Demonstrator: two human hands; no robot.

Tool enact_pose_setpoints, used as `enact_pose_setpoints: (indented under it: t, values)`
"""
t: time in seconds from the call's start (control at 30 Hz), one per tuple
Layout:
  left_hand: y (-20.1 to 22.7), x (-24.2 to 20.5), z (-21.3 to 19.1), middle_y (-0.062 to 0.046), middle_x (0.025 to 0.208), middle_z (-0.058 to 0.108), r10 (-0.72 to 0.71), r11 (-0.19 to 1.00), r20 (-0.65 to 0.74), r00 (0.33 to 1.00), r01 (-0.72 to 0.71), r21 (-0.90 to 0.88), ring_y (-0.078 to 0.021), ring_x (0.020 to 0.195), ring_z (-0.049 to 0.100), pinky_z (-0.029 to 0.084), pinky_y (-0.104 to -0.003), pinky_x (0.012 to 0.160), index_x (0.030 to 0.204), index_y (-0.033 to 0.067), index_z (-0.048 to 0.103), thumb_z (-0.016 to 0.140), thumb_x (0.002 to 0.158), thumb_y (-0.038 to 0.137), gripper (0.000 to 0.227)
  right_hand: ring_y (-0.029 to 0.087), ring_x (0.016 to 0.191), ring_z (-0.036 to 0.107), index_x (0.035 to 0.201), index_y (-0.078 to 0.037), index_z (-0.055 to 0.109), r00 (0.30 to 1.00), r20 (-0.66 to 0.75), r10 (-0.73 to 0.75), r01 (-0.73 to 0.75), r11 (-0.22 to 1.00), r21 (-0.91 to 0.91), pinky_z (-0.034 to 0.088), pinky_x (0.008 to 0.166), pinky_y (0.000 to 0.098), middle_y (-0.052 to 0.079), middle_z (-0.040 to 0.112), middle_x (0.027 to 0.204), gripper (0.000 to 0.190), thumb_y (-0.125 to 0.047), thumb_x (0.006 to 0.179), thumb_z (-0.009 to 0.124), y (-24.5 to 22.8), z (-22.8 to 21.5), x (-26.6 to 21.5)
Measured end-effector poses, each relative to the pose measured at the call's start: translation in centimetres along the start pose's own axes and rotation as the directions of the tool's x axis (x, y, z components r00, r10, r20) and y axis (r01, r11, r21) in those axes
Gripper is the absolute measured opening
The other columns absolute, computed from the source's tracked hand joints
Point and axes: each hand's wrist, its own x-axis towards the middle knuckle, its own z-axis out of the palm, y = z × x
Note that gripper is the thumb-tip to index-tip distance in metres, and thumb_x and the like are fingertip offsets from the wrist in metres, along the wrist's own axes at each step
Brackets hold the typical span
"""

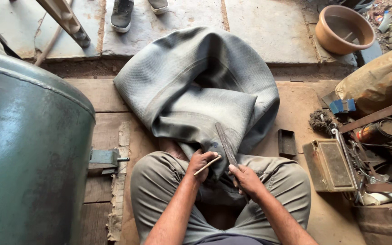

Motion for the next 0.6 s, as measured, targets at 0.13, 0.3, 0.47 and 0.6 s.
enact_pose_setpoints:
  t: [0.13, 0.3, 0.47, 0.6]
  values:
    - [0.2, 0.3, 0.1, -0.012, 0.087, 0.072, 0.003, 1.000, -0.010, 1.000, -0.003, 0.028, -0.0235, 0.079, 0.072, 0.060, -0.036, 0.078, 0.107, -0.0058, 0.065, 0.068, 0.081, -0.001, 0.026, 0.012, 0.038, 0.045, 0.095, -0.006, 0.066, 1.000, -0.010, -0.024, 0.024, 1.000, -0.017, 0.037, 0.039, 0.0280, 0.004, 0.055, 0.055, 0.043, -0.048, 0.098, 0.059, 1.0, -0.3, 0.9]
    - [0.6, -0.4, 0.5, -0.012, 0.089, 0.073, 0.006, 0.997, -0.051, 0.999, -0.002, 0.077, -0.0233, 0.081, 0.072, 0.059, -0.036, 0.079, 0.108, -0.0046, 0.065, 0.068, 0.081, -0.001, 0.028, 0.013, 0.039, 0.046, 0.094, -0.007, 0.069, 0.997, -0.062, -0.046, 0.041, 0.996, -0.080, 0.038, 0.040, 0.0283, 0.004, 0.055, 0.055, 0.045, -0.051, 0.096, 0.059, 1.6, -0.7, 1.4]
    - [0.4, -0.5, 0.4, -0.013, 0.091, 0.073, 0.033, 0.998, -0.001, 0.999, -0.033, 0.056, -0.0237, 0.083, 0.073, 0.060, -0.036, 0.081, 0.110, -0.0064, 0.064, 0.069, 0.082, -0.001, 0.030, 0.014, 0.039, 0.046, 0.093, -0.007, 0.066, 0.997, -0.057, -0.054, 0.055, 0.998, 0.023, 0.038, 0.040, 0.0289, 0.004, 0.054, 0.055, 0.041, -0.047, 0.095, 0.062, 2.5, -0.3, 0.6]
    - [0.5, -1.1, 0.5, -0.013, 0.093, 0.074, 0.034, 0.999, -0.002, 0.999, -0.034, 0.039, -0.0224, 0.084, 0.073, 0.060, -0.035, 0.081, 0.112, -0.0079, 0.063, 0.070, 0.083, -0.003, 0.031, 0.014, 0.042, 0.052, 0.090, -0.004, 0.067, 0.996, -0.038, -0.077, 0.077, 0.997, 0.015, 0.042, 0.042, 0.0286, 0.006, 0.060, 0.058, 0.039, -0.043, 0.095, 0.065, 2.4, -0.4, 0.4]
